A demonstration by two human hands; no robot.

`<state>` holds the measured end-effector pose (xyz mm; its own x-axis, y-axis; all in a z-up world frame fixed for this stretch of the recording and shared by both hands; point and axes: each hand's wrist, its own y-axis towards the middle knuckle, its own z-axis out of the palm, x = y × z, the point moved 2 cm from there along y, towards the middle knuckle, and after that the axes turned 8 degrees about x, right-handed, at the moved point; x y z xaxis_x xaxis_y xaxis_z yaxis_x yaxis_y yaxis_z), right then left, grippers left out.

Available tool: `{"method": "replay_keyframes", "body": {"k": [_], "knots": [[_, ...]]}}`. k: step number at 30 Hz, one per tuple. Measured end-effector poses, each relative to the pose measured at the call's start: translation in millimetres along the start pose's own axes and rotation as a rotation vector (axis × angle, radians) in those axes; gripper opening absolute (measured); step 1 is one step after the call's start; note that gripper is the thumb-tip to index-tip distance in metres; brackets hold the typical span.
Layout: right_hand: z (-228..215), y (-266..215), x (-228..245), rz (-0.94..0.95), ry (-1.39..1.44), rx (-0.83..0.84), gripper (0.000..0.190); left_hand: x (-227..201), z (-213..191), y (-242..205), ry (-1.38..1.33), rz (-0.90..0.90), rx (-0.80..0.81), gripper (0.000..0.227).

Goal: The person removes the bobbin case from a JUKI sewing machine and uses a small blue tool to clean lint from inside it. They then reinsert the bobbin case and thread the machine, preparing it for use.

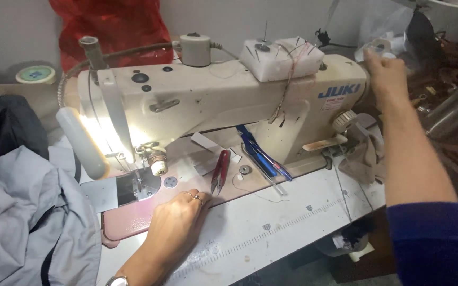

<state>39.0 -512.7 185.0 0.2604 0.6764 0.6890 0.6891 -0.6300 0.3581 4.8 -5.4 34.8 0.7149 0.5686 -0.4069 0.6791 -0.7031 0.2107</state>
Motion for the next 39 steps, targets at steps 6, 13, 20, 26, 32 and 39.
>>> {"method": "replay_keyframes", "body": {"k": [6,13,20,26,32,39], "knots": [[31.4,-58.4,-43.5,-0.13,0.572,-0.293,0.049,-3.4,-4.9,-2.4,-0.028,-0.013,0.02,0.021],[-9.7,-29.6,35.7,0.051,-0.2,0.082,0.068,-8.9,-11.0,-1.6,-0.03,-0.005,0.026,0.021],[25.4,-44.7,-40.7,-0.082,0.474,-0.368,0.042,-10.4,-14.6,-4.0,-0.088,0.001,0.006,0.025],[-8.0,-43.1,28.0,0.046,0.013,-0.047,0.055,-11.6,-9.5,-3.3,-0.068,-0.018,0.057,0.023],[3.0,-44.3,22.0,-0.106,0.117,-0.158,0.062,-10.7,-9.2,-2.5,-0.063,-0.016,0.053,0.021],[14.5,-54.0,-13.2,-0.197,0.34,-0.28,0.054,-6.1,-4.6,-3.7,-0.042,-0.008,0.07,0.021]]}}
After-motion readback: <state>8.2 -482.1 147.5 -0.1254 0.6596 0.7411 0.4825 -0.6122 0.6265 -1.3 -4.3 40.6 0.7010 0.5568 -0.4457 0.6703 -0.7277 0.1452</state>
